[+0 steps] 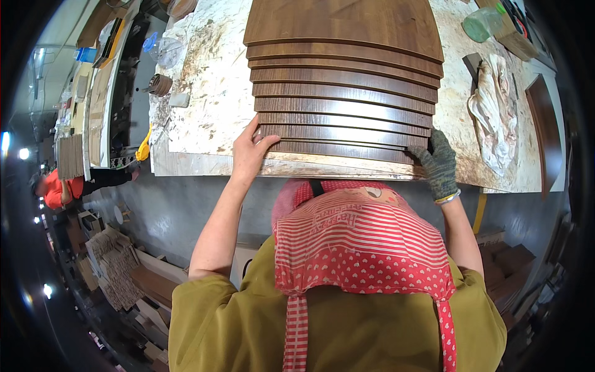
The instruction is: The person sands the edges of stacked wooden panels with a sanding block, repositions the panels, and wipes down their surfaces and edges with a cloth.
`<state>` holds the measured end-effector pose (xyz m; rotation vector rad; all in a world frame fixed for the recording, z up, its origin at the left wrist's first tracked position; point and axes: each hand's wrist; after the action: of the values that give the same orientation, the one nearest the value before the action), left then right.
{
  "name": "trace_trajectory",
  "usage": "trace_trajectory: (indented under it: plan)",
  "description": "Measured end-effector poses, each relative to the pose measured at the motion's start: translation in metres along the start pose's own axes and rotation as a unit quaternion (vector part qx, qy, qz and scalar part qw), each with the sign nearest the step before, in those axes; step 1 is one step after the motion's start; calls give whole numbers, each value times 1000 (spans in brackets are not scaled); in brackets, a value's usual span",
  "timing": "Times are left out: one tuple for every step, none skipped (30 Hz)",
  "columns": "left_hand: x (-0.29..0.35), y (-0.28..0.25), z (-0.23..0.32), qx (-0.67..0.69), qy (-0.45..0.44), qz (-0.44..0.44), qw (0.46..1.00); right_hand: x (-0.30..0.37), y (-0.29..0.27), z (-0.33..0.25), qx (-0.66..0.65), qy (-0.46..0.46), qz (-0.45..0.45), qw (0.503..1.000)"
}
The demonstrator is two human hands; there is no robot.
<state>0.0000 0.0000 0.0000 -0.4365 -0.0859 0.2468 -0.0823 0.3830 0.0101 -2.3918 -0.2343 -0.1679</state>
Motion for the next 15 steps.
trace_trajectory:
  plan:
    - [1,1,6,1,-16,18,1000,2,4,1,1,-14,32,999]
    - [1,2,10,2,-32,36,999,4,6,2,3,-28,65,997]
    - [-1,6,13,5,-31,37,999,1,6,5,5,-30,66,997]
    - [-3,11,17,7,-37,53,998,-1,5,6,5,-24,77,997]
    - [-4,16,19,10,-42,69,997,-3,4,8,5,-19,88,996]
    - [-5,18,19,10,-40,71,997,-4,4,1,-9,-23,84,996]
    - [-6,20,20,-23,-46,90,995,-6,5,1,-10,-25,85,996]
    - [-7,21,21,-56,-52,110,991,-9,6,1,-19,-23,86,996]
    - [-5,21,15,-58,-50,116,990,-10,9,0,-30,-23,84,996]
    - [-5,23,4,-83,-27,130,988,-11,10,1,-32,-29,83,996]
    - [-5,23,-3,-109,-3,145,984,-11,9,4,20,-31,91,995]
    - [-2,32,12,-83,-22,150,985,-9,9,9,73,-28,101,992]
    - [2,36,1,-212,111,155,958,-9,13,8,65,-38,99,992]
    - [10,44,-6,-226,102,169,954,-6,17,6,95,-48,130,986]
    - [13,53,0,-237,91,181,950,-5,21,10,126,-55,161,977]
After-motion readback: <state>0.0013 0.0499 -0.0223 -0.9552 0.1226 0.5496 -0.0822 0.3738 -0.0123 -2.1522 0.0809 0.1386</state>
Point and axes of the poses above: each hand's wrist, its own x-axis away from the middle knuckle, its own y-axis out of the palm, z = x × y, and after that the axes turned 10 degrees about y, right-handed
